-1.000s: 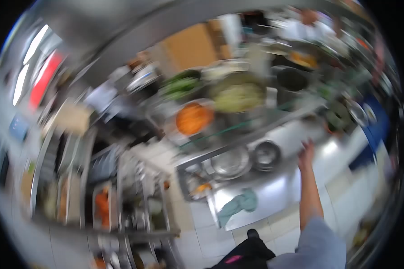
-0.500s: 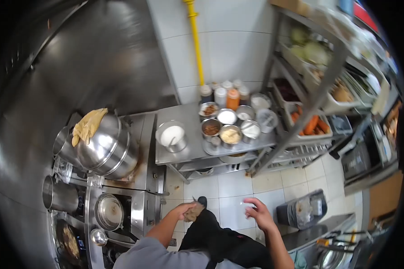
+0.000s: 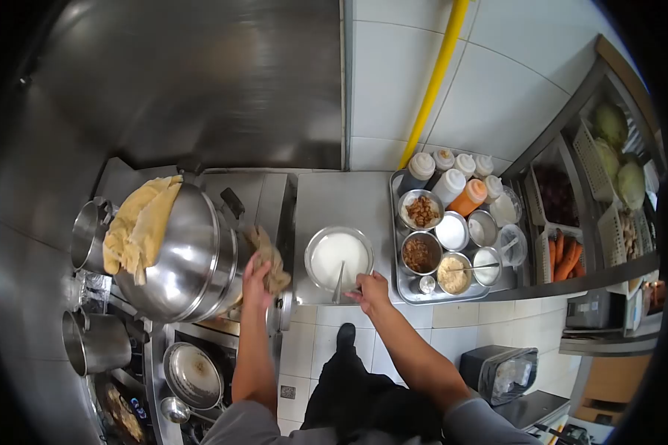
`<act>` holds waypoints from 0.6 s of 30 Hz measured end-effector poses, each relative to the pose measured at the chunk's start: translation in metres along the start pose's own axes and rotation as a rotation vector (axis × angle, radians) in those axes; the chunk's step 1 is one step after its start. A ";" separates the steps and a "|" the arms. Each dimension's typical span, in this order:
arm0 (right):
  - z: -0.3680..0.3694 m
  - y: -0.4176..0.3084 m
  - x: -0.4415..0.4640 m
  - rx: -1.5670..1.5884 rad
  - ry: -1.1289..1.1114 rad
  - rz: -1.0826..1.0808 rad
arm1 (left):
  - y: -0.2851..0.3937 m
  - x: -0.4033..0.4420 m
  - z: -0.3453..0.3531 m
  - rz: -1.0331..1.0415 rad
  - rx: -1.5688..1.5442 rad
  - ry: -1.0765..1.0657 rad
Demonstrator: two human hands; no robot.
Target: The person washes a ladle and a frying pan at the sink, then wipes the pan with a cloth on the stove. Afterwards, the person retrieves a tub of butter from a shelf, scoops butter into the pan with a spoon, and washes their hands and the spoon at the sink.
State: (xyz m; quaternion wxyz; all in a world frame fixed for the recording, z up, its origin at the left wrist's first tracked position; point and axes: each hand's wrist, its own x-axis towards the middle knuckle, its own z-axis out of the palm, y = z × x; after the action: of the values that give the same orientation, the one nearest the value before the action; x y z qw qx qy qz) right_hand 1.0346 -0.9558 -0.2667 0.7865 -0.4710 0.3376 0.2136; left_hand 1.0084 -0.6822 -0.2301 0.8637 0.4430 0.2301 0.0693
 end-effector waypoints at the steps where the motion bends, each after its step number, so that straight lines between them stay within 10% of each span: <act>1: -0.003 -0.002 -0.007 -0.003 0.015 -0.001 | -0.001 0.029 0.014 0.027 0.026 -0.012; 5: -0.030 -0.016 -0.055 -0.081 0.094 0.017 | -0.051 0.161 0.057 0.312 0.775 -0.197; 7: -0.056 -0.013 -0.076 -0.106 0.129 0.025 | -0.096 0.182 0.085 0.696 1.693 -0.228; 15: -0.120 -0.041 -0.172 -0.175 0.213 0.084 | -0.192 0.043 0.133 0.855 1.609 -1.025; 17: -0.123 -0.049 -0.184 -0.185 0.181 0.075 | -0.153 -0.014 0.130 0.632 1.564 -1.286; 18: -0.123 -0.052 -0.188 -0.192 0.146 0.067 | -0.158 -0.039 0.113 0.494 1.270 -1.072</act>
State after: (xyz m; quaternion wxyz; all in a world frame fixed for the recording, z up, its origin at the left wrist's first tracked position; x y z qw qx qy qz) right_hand 0.8998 -1.0924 -0.1391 0.7034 -0.5468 0.3877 0.2364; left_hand 1.0121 -0.8725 -0.2865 0.4051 0.8516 -0.3156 -0.1048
